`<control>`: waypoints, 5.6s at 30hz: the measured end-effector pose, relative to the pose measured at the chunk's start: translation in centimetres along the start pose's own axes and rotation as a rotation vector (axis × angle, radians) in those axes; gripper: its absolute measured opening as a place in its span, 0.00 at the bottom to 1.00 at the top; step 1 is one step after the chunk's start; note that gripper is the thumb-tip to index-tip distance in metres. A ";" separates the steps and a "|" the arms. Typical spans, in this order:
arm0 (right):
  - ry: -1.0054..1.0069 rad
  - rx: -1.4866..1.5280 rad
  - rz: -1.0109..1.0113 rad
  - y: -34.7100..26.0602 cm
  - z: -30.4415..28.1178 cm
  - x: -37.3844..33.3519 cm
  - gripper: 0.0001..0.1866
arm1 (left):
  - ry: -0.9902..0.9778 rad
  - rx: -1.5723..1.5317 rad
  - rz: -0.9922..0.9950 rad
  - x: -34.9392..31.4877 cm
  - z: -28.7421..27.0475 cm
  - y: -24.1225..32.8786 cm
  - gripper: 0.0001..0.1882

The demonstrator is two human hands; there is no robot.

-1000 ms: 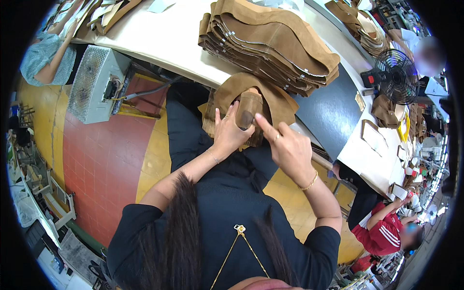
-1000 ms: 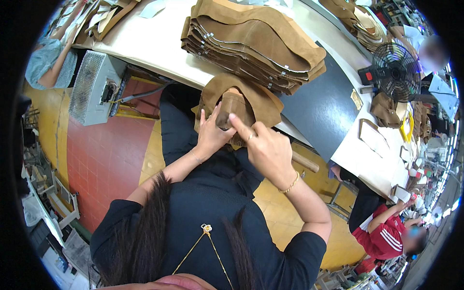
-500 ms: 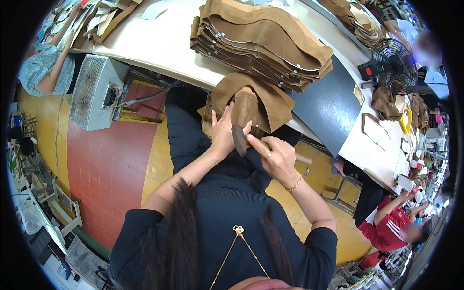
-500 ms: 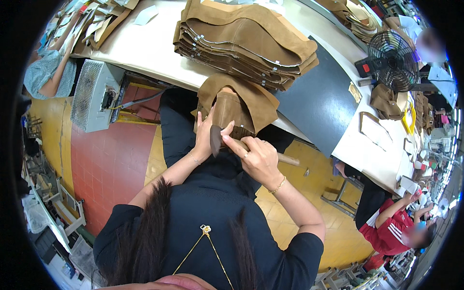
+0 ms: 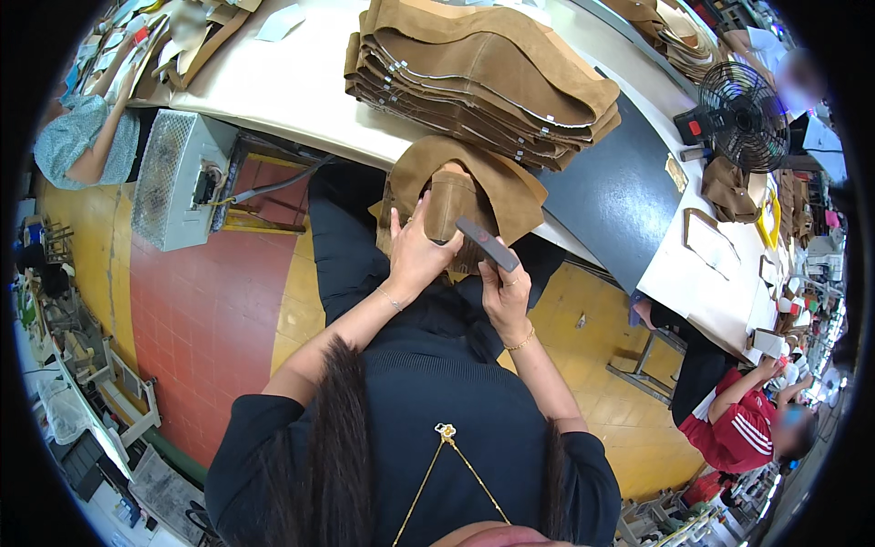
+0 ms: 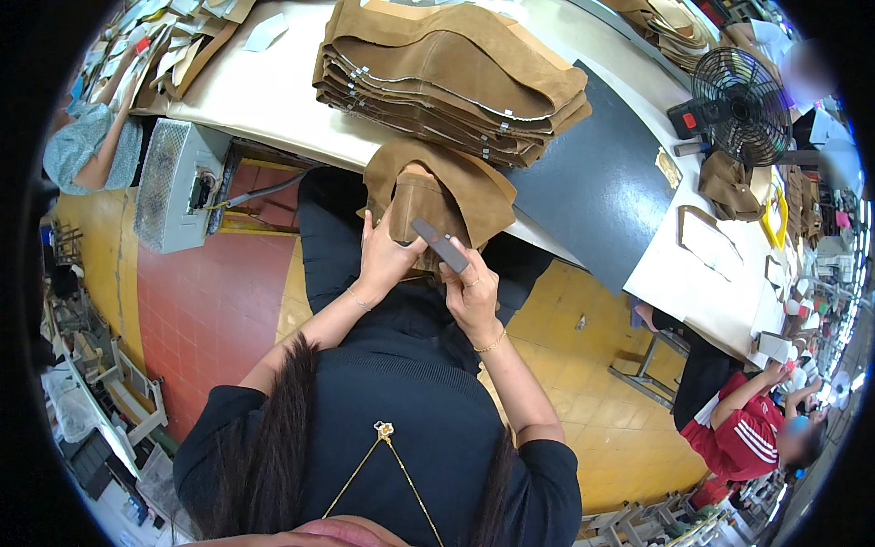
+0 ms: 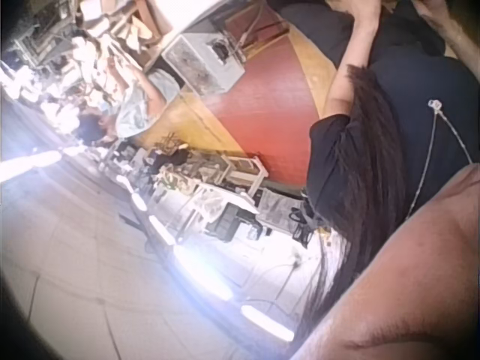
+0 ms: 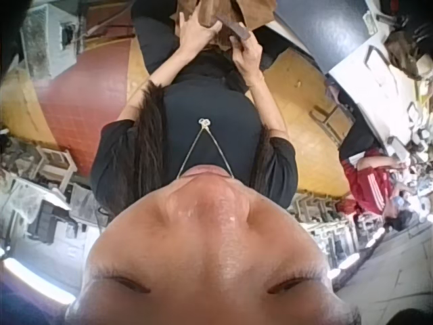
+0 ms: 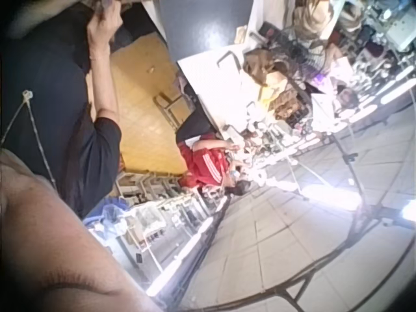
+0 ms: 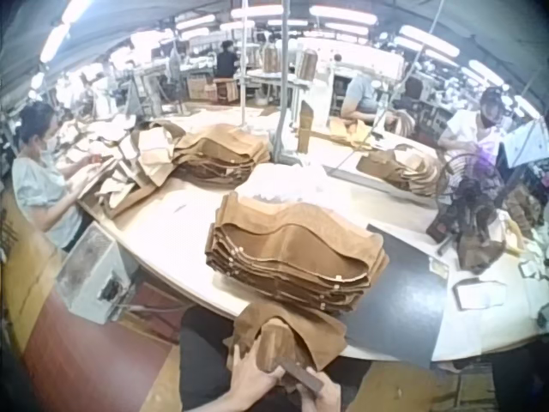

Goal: The person repeatedly picks up brown leather pieces and white inserts, aligns them, and uses a wooden mallet to tap the edges on a workbench. They handle the items one at a time, fold and inspect them, and place them back on the table. Other workers are visible in the background performing similar tasks.

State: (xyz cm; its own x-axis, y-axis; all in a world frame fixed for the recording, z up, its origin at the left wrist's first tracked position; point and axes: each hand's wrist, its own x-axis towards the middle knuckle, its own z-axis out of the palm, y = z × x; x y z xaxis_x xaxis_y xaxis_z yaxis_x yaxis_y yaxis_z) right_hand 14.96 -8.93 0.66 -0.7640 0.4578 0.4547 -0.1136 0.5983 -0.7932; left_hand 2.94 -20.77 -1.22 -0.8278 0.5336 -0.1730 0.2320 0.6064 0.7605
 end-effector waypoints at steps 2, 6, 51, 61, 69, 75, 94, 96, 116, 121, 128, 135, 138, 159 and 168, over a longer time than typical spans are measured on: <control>-0.030 0.019 0.065 0.8 0.0 0.6 0.21 | 0.005 0.001 0.025 0.0 0.2 -0.1 0.44; -0.014 -0.073 0.298 1.1 -2.5 2.1 0.21 | -0.012 -0.009 0.021 0.0 0.0 -0.5 0.46; -0.313 0.002 0.740 3.9 1.2 -3.3 0.17 | 0.804 0.421 0.068 30.5 -28.3 -14.2 0.34; -0.203 -0.116 0.770 3.7 0.9 -4.2 0.13 | 0.757 0.596 0.229 33.6 -29.6 -13.8 0.33; -0.334 -0.287 0.751 6.5 0.8 -4.5 0.11 | 1.490 0.611 -0.349 19.7 -42.1 -27.5 0.37; -0.354 -0.290 0.633 6.6 1.6 -3.2 0.11 | 1.179 0.773 -0.608 15.6 -44.4 -35.9 0.38; 0.123 0.515 1.108 4.7 -1.9 -1.4 0.29 | 1.289 0.740 -0.553 16.3 -39.2 -24.7 0.28; 0.161 0.756 1.159 3.6 -1.0 -0.2 0.31 | 1.223 0.608 0.026 15.2 -36.7 -25.3 0.24; 0.136 0.618 0.805 -0.3 -3.6 4.9 0.21 | -0.538 -1.314 -0.971 8.7 -1.9 -14.2 0.31; -0.008 0.675 0.693 -6.4 -4.7 7.6 0.21 | -0.640 -1.573 -0.811 7.6 0.4 -12.7 0.29; -0.389 0.345 0.399 -11.2 -3.2 13.2 0.26 | -0.437 -1.512 -0.722 4.4 -6.5 -12.7 0.21; -0.136 0.397 0.290 -9.6 -5.3 19.1 0.26 | 0.207 -1.062 -0.138 7.6 -24.1 -6.2 0.13; 0.167 0.705 0.343 -9.3 -5.8 21.3 0.19 | 0.231 -0.971 0.148 14.0 -28.7 -0.7 0.12; 0.238 0.111 0.677 5.3 -15.0 15.2 0.26 | -0.040 0.308 0.998 20.6 -13.3 12.3 0.36; 0.493 -1.110 0.610 17.5 -28.5 6.8 0.16 | 0.448 0.381 1.045 18.4 -6.7 8.7 0.23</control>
State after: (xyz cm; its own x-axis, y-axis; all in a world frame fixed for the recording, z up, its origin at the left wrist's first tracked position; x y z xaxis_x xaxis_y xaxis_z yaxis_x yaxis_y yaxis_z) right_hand 25.84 23.40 1.37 -0.1768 0.8835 0.4339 0.9039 0.3202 -0.2837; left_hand -13.71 -9.65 6.38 -0.2356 0.6647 0.7090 0.9716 0.1778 0.1561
